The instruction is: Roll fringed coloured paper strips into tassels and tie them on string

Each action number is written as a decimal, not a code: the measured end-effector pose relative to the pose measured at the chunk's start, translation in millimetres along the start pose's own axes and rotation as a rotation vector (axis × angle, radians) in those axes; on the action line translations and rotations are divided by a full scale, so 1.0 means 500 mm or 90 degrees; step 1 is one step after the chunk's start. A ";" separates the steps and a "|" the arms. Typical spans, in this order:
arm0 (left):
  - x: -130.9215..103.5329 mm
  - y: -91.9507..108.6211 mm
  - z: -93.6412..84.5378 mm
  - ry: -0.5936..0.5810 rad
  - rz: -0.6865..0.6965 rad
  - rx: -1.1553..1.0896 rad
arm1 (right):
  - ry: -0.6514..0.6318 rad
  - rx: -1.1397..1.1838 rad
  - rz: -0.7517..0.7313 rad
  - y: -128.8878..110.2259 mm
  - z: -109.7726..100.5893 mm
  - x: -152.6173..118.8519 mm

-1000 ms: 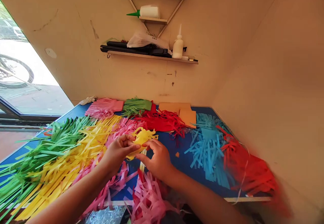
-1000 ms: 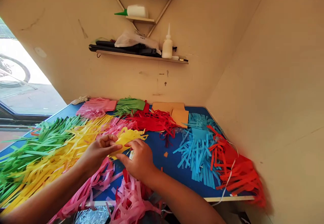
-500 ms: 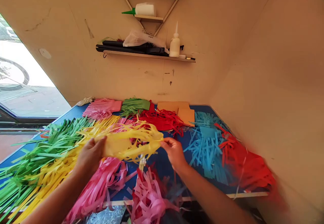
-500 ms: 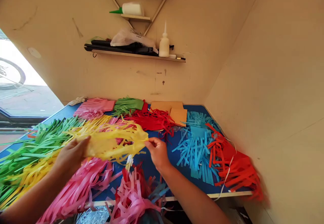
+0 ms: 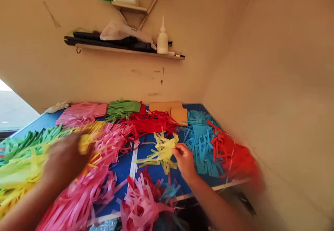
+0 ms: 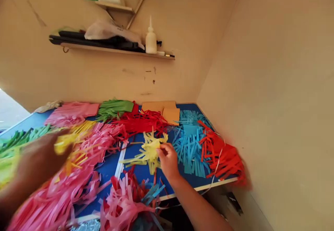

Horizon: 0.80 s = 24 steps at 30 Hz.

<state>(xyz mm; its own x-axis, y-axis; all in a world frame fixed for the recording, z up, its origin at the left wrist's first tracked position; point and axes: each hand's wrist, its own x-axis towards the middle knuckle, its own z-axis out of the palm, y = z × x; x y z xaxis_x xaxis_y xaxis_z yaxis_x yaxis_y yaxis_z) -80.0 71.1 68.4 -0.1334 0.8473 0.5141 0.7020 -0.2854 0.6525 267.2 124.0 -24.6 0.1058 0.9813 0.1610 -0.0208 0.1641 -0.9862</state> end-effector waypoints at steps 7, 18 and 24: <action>-0.034 0.178 0.298 -0.210 -0.094 -0.150 | -0.047 -0.127 -0.164 -0.035 0.079 -0.059; -0.070 0.089 0.295 -0.182 -0.195 -0.238 | -0.185 0.142 0.075 0.000 0.104 -0.109; -0.027 0.108 0.185 -0.156 0.245 0.108 | -0.316 0.165 0.128 -0.030 0.218 -0.088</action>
<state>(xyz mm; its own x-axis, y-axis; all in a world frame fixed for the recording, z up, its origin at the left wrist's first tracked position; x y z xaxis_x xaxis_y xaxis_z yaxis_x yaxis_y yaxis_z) 24.5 85.6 45.4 0.3126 0.7808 0.5409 0.7752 -0.5388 0.3298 154.7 89.3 -12.7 -0.4019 0.9151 0.0314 -0.2407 -0.0726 -0.9679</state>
